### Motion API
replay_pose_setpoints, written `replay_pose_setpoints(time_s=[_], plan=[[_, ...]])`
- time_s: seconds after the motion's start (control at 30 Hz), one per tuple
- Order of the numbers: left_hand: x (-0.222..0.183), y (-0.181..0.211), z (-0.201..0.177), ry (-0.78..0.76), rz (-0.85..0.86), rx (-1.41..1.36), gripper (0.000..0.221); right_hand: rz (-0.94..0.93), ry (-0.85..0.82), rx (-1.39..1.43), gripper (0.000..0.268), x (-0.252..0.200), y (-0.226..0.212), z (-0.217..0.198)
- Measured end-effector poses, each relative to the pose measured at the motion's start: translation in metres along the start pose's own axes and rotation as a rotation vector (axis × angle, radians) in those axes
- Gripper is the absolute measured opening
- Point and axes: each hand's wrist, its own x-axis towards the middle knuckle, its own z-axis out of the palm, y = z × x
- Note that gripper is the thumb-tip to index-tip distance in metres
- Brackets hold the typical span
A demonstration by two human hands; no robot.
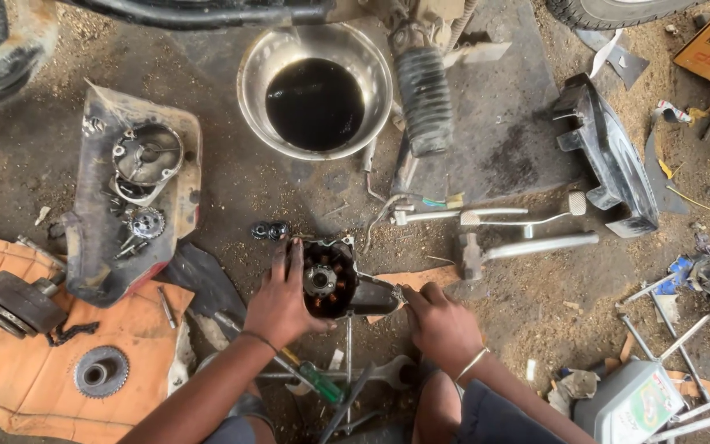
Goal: Disassembling and inspecting motorcycle engine components, specifically focusing on the stator coil and related parts.
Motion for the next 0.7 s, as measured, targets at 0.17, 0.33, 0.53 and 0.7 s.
replay_pose_setpoints(time_s=[0.17,0.33,0.53,0.7], plan=[[-0.003,0.005,-0.004,-0.01,-0.001,0.006,0.159,-0.048,0.04,-0.002,0.03,0.012,-0.001,0.002],[-0.002,0.003,-0.006,-0.05,-0.027,-0.008,0.16,-0.106,-0.095,-0.142,0.04,0.017,-0.007,-0.017],[-0.003,0.003,-0.004,-0.026,-0.001,0.016,0.161,-0.125,-0.106,-0.095,0.036,0.026,-0.011,-0.004],[-0.003,-0.005,0.001,0.005,0.004,-0.037,0.162,-0.102,-0.138,-0.111,0.03,0.022,-0.011,-0.011]])
